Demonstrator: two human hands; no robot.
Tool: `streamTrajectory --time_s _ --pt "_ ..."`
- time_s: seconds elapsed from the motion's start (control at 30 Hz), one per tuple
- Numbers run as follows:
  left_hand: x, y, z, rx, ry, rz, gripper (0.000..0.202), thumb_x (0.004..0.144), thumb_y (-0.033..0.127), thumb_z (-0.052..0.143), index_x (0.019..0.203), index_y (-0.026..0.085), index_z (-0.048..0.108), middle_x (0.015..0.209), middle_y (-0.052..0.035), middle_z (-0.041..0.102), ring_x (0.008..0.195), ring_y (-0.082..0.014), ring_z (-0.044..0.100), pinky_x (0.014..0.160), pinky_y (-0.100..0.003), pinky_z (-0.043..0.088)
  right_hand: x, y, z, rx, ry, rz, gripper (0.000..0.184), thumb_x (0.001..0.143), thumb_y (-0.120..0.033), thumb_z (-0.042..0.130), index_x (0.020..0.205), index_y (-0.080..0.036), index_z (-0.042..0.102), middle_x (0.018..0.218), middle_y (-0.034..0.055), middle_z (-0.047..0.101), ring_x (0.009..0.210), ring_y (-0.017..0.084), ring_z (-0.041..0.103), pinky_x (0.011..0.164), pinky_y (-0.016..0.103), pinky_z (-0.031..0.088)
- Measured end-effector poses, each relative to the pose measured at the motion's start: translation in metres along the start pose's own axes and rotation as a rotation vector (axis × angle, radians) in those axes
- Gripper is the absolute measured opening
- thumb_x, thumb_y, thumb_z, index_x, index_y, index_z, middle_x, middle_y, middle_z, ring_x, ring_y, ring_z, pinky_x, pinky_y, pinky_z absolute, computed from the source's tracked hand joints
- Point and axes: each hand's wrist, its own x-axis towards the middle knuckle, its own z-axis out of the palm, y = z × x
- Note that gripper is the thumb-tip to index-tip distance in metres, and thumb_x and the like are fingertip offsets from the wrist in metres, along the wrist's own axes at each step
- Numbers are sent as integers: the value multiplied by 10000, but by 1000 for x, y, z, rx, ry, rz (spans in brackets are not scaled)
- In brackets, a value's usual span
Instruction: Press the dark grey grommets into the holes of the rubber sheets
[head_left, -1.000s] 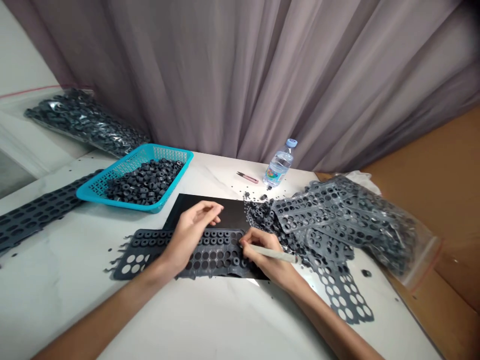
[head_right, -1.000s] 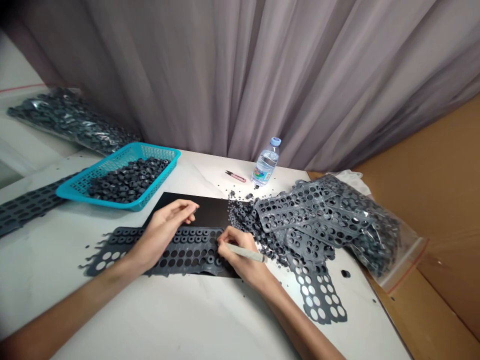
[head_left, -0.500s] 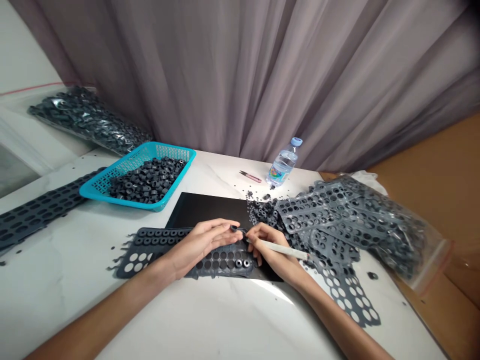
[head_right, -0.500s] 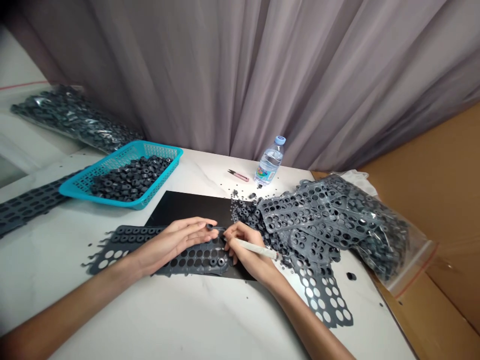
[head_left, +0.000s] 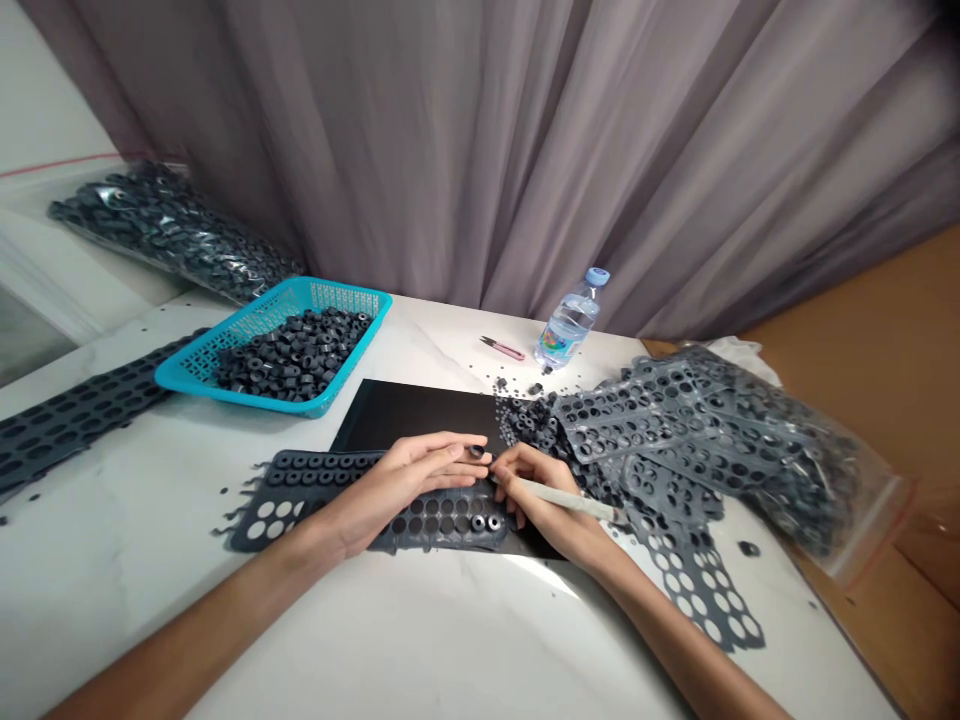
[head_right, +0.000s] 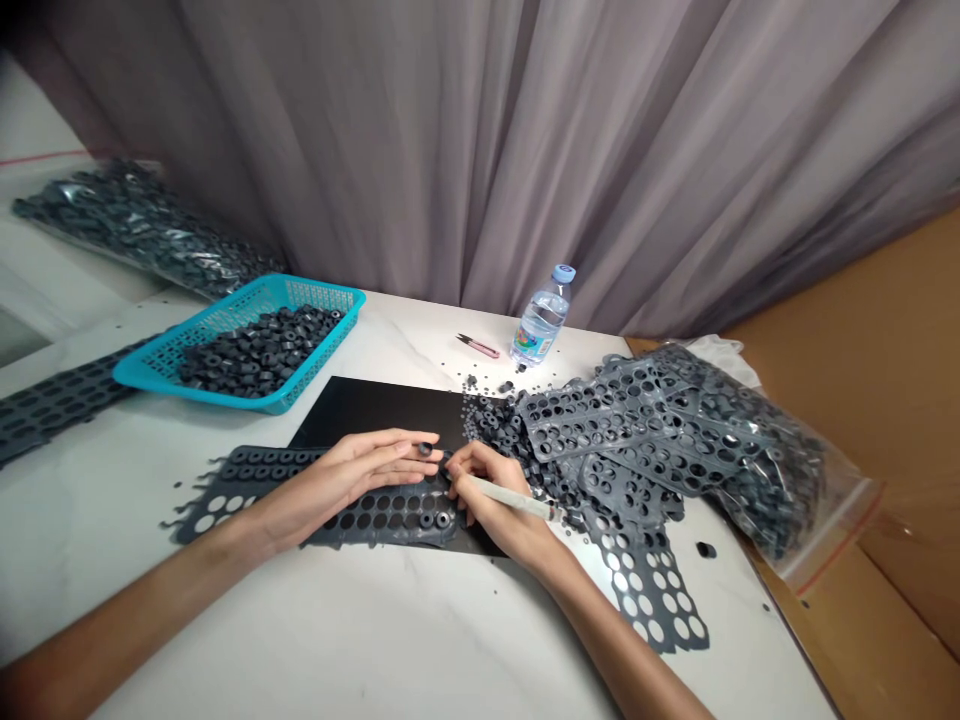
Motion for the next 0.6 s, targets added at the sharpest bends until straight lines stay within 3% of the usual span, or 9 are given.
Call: streamTrajectory --time_s 0.37,0.6 --pt "-2 2 -1 127 55 -11 388 993 430 620 1316 240 718 1174 -88 782 1155 -249 685 1020 -386 500 0 2 0 -42 -13 14 269 1011 -461 569 940 -207 622 735 -13 629 541 106 526 483 211 422" --pt "-1 -2 -4 141 70 -27 425 963 469 650 1322 251 718 1191 -88 767 1127 -242 660 1016 -392 479 0 2 0 -47 -8 13 269 1006 -459 572 936 -205 627 736 -11 631 545 111 534 484 220 424"
